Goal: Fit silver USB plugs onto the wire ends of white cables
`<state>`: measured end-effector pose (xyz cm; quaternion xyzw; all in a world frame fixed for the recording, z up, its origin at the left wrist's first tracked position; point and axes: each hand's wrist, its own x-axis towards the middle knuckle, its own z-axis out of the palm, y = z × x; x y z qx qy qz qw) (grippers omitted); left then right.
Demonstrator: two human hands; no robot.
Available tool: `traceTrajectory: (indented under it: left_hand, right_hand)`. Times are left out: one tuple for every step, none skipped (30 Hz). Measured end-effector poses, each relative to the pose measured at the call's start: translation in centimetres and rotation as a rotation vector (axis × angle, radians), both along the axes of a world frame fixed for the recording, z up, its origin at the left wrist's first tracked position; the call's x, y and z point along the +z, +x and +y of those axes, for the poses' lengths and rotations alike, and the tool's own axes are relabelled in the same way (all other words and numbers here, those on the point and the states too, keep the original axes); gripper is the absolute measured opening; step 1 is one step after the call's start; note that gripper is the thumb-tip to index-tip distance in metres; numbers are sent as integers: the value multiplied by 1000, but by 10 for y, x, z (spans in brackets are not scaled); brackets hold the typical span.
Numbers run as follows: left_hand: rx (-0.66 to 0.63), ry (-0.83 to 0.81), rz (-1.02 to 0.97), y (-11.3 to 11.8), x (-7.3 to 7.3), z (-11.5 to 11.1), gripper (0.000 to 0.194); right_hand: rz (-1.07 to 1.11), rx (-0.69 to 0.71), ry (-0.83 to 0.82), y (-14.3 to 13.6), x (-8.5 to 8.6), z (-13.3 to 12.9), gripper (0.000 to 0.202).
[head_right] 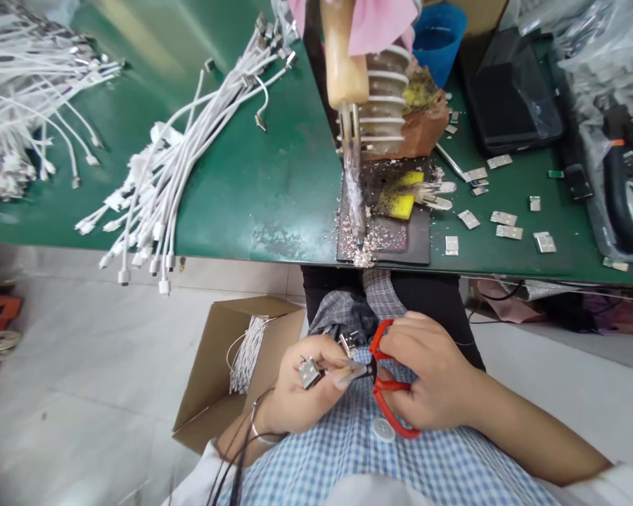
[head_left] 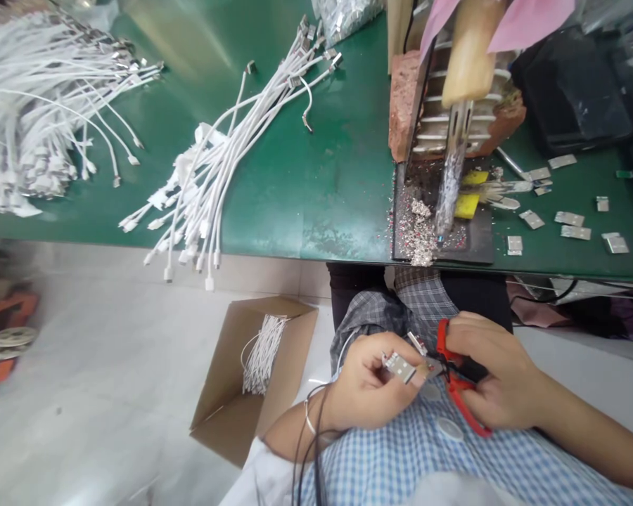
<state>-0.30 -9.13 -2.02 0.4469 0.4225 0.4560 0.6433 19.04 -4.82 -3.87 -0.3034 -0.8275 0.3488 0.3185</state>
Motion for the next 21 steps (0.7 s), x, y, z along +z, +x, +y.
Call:
traceTrajectory:
  left_hand:
    - [-3, 9, 5, 0, -1, 0, 19]
    - [-7, 15, 11, -1, -2, 0, 18]
    - [-11, 23, 19, -1, -2, 0, 18]
    - [-13, 35, 29, -2, -3, 1, 18]
    - [-14, 56, 37, -2, -4, 1, 18]
    - [-19, 79, 41, -2, -5, 2, 19]
    - [-20, 107, 38, -2, -6, 3, 19]
    - [-24, 135, 29, -2, -6, 4, 18]
    - [-24, 152, 18, -2, -6, 5, 18]
    - [-24, 150, 5, -2, -6, 5, 18]
    - [-22, 129, -10, -2, -6, 5, 18]
    - [-16, 90, -28, -3, -6, 5, 19]
    - [-12, 37, -54, -3, -6, 4, 21]
    - [-18, -26, -88, -3, -5, 3, 24]
    - [-33, -87, -127, -3, -5, 1, 26]
    - [-57, -137, -160, -2, -6, 0, 29]
    - [-82, -174, -182, -2, -6, -1, 33]
    - [-110, -197, -191, -1, -6, -2, 36]
    - [-128, -202, -192, 0, -7, -3, 38]
    - [-129, -196, -190, 1, -8, -3, 40]
    - [-125, -182, -188, 2, -8, -4, 40]
  right_hand:
    - [11, 9, -13, 0, 0, 0, 21]
    - [21, 19, -36, 1, 0, -1, 21]
    - [32, 30, -79, 2, 0, -2, 22]
    - [46, 48, -151, 3, 0, -4, 21]
    - [66, 83, -263, 4, 0, -6, 20]
    - [89, 134, -396, 4, 0, -8, 19]
    - [111, 194, -532, 5, 0, -10, 18]
    - [130, 244, -636, 6, 1, -12, 18]
    - [143, 274, -691, 6, 1, -13, 17]
    - [150, 279, -704, 6, 1, -12, 17]
    - [143, 248, -663, 6, 2, -11, 17]
    - [131, 191, -571, 5, 2, -9, 18]
    - [112, 129, -456, 3, 2, -7, 19]
    - [91, 74, -333, 1, 2, -5, 20]
    - [78, 33, -225, -1, 2, -3, 21]
    - [75, 2, -136, -4, 2, -3, 22]
    - [85, -10, -90, -6, 1, -3, 22]
    - [115, -12, -103, -9, 0, -5, 22]
    - [158, -19, -143, -11, -1, -7, 22]
    - [201, -24, -187, -13, -3, -10, 22]
    - [237, -35, -242, -15, -4, -13, 21]
